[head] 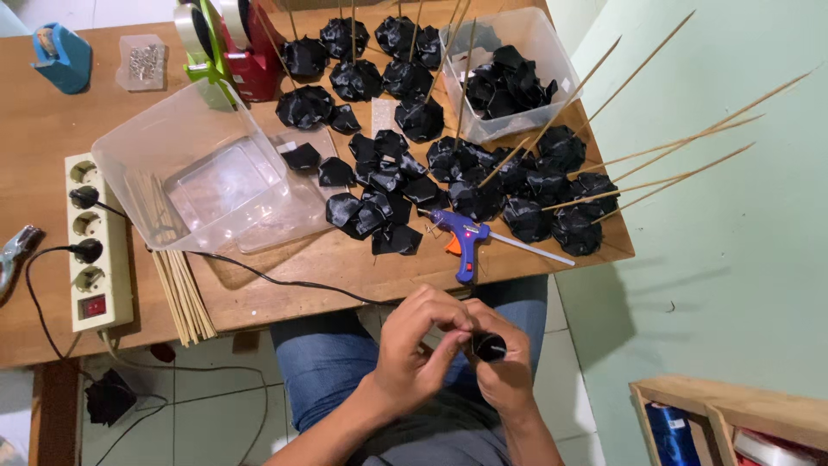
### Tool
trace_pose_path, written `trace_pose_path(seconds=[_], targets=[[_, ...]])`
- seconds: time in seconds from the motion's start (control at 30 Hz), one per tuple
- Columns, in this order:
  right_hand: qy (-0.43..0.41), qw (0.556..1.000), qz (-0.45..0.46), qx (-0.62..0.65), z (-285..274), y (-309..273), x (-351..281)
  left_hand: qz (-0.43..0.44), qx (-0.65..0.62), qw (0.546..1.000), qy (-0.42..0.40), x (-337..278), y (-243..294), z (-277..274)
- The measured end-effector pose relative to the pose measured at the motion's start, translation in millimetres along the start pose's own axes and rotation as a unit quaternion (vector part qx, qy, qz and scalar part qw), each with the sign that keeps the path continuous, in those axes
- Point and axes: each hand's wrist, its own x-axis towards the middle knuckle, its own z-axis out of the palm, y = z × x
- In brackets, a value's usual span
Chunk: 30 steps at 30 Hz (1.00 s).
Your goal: The person sits at a table and uses a hot glue gun to attach black fabric petals to wooden skewers. They repeatedly pick up petals, apply glue, and wrap them around the skewers to form flower shapes.
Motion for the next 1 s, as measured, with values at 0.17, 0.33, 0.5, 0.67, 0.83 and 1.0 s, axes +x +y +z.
trace_pose_path(seconds=[0.17, 0.33, 0.5, 0.67, 0.83, 1.0], targets=[[0.010, 0.999, 0.005, -0.051, -1.5, 8.1, -3.7, -0.002, 0.025, 0.999, 0.025, -1.7, 1.6, 0.1], [0.017, 0.998, 0.006, -0.054, -15.6, 33.2, -17.5, 0.021, 0.023, 0.999, 0.008, -5.9, 4.2, -4.1], [0.078, 0.985, 0.087, -0.126, -18.9, 38.5, -25.9, 0.018, 0.016, 1.000, -0.009, -11.3, 5.5, -6.4], [0.097, 0.987, 0.073, -0.109, -36.7, 71.0, -40.1, 0.046, 0.037, 0.998, 0.010, -10.8, 6.2, -1.3], [0.189, 0.976, 0.059, -0.086, -25.3, 89.0, -42.6, 0.048, 0.054, 0.997, 0.028, -16.4, -1.8, 1.1], [0.241, 0.968, -0.008, -0.073, -67.7, 186.6, -59.6, 0.025, 0.080, 0.996, 0.031, -23.6, -11.9, 5.4]])
